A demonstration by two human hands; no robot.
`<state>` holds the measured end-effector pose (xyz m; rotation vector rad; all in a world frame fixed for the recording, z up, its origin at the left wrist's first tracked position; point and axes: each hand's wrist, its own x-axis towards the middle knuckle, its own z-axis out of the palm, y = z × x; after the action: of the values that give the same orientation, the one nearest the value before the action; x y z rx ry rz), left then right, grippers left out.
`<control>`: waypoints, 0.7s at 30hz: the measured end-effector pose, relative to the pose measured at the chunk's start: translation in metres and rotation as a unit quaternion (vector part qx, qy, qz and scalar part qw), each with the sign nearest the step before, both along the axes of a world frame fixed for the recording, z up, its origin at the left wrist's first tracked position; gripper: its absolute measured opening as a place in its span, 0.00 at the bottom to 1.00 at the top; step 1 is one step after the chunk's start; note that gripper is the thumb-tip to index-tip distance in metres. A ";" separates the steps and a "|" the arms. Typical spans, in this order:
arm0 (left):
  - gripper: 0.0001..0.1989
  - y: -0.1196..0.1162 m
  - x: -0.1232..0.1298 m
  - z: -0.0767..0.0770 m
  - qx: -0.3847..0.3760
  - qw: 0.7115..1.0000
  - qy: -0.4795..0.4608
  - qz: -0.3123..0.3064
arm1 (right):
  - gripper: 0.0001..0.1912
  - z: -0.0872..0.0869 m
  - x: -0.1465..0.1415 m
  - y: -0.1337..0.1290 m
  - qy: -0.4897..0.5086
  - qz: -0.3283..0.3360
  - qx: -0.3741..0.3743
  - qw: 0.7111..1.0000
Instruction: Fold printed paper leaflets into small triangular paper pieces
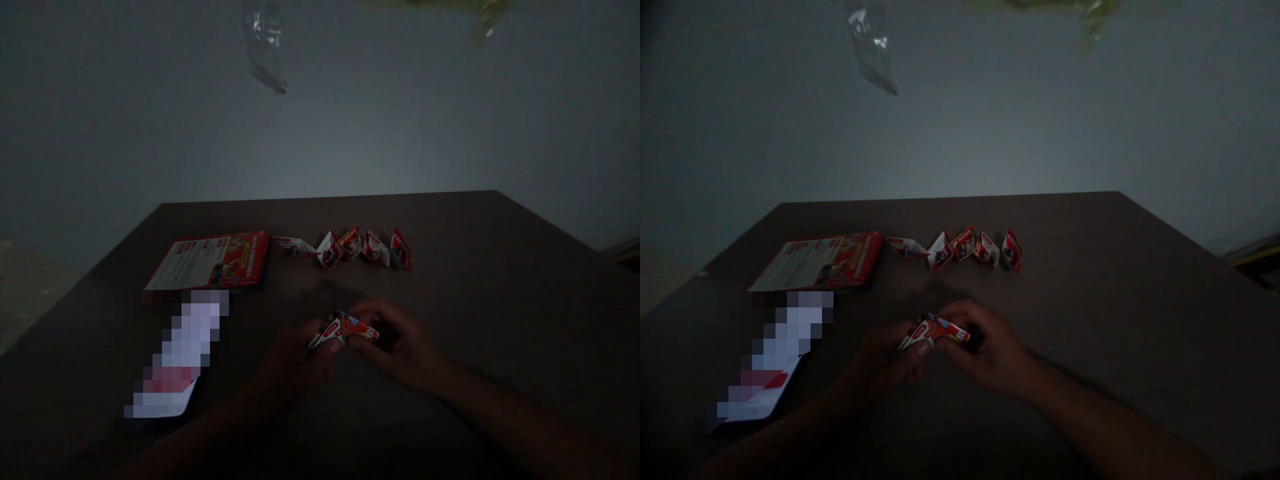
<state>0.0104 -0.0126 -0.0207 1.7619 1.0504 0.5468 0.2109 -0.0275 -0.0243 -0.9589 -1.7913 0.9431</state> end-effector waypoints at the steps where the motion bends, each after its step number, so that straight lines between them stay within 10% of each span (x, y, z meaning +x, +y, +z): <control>1: 0.13 0.000 0.000 0.000 0.002 1.000 -0.002 -0.001 | 0.12 0.001 0.000 0.000 -0.002 -0.007 0.012 1.000; 21: 0.18 -0.008 0.005 0.005 0.040 0.998 -0.047 0.004 | 0.06 0.012 -0.001 0.002 -0.084 0.060 0.065 0.993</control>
<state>0.0152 -0.0203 -0.0154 1.7843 0.9822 0.6772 0.2100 -0.0254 -0.0127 -0.8779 -2.0443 0.8283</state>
